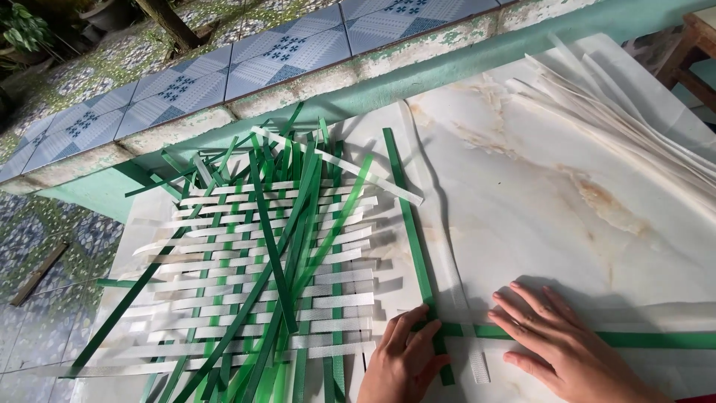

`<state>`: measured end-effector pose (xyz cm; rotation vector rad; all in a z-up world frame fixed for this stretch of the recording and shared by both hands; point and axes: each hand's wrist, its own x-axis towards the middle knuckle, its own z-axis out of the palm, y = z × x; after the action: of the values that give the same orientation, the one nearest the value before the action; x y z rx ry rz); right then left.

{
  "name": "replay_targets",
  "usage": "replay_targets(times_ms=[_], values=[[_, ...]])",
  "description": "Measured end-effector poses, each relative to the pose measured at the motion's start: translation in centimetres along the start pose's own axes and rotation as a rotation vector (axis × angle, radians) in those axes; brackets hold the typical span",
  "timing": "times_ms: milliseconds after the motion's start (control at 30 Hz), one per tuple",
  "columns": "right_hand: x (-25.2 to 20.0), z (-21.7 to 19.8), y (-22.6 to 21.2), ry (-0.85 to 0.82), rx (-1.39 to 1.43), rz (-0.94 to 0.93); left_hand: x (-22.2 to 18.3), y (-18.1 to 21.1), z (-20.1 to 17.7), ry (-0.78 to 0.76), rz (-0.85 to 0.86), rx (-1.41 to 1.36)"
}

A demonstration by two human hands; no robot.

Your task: Weaving green and white plastic strips together on a table to create a mat.

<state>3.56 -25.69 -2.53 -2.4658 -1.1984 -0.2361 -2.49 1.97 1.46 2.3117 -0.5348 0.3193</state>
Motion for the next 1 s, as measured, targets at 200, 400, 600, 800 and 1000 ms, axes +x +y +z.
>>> replay_targets(times_ms=[200, 400, 600, 800, 1000], values=[[0.8, -0.1, -0.2, -0.017, 0.078, -0.045, -0.8, -1.2, -1.1, -0.166, -0.032, 0.006], [1.2, -0.2, 0.0, 0.008, 0.038, -0.105, -0.1, -1.0, -1.6, -0.225, 0.033, 0.169], [1.8, -0.6, -1.0, 0.082, 0.195, 0.0, -0.2, -0.5, -1.3, -0.236, -0.023, 0.135], [3.2, 0.3, -4.0, 0.095, 0.143, 0.124, -0.6, 0.2, -0.5, -0.176, -0.061, 0.114], [3.4, 1.3, -3.5, -0.038, -0.09, -0.11, -1.1, 0.2, -0.4, -0.145, -0.015, 0.101]])
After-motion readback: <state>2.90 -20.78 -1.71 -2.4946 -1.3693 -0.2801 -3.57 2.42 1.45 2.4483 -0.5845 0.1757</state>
